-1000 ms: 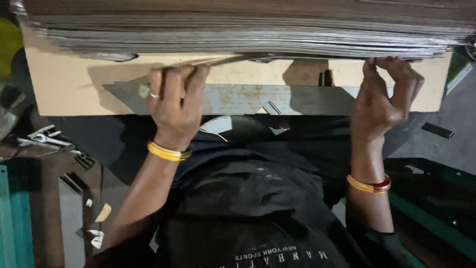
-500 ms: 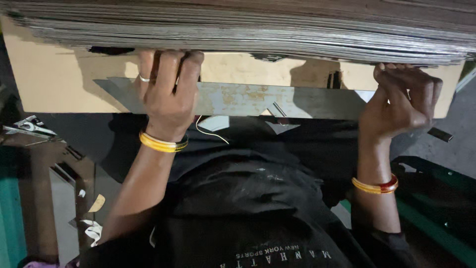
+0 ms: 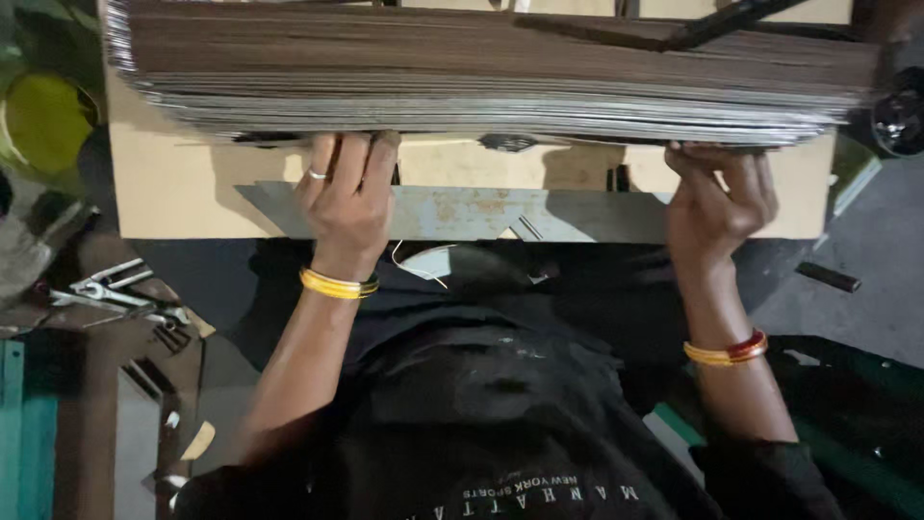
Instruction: The person squares a large bundle of thin wooden strips resting on a wooden jig, pressing and tapping the ends to line them up. They use a flat metal blade to even the edges of the stack, reposition the bundle, and repeat the alignment on the other side.
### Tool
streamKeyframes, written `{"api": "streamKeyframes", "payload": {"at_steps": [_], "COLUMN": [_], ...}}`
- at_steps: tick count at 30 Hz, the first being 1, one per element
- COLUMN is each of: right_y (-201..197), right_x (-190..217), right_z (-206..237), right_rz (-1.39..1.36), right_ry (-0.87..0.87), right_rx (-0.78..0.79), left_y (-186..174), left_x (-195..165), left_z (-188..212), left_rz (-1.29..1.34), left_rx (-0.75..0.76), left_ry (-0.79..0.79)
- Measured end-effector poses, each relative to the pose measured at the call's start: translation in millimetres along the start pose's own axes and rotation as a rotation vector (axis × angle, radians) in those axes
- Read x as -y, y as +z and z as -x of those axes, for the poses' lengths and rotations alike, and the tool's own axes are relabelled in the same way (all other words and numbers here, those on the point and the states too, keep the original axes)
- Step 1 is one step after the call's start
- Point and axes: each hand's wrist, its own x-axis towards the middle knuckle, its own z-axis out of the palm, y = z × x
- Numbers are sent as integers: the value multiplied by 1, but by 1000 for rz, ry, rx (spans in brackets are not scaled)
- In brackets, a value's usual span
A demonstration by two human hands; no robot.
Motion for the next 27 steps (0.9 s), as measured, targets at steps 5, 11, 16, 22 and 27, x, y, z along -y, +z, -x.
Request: {"api": "streamKeyframes", "payload": {"at_steps": [5, 11, 16, 22, 27], "right_y": [-13, -9, -11, -4, -2], "right_x": [10, 35, 38, 24, 21], "right_z": [2, 3, -4, 6, 6], "right_rz": [47, 75, 245, 203, 187], "right_ry": [-5, -2, -205, -179, -204], "right_rx": [74, 53, 96, 91, 90], "left_y": [-18, -9, -4, -5, 4], "left_x": [-11, -15, -14, -12, -6], "left_z": [12, 23, 28, 25, 28], "left_rz": [88, 193, 257, 248, 274], "left_rx": [145, 294, 184, 144, 112], "left_ry": [-119, -293, -246, -176, -155]}}
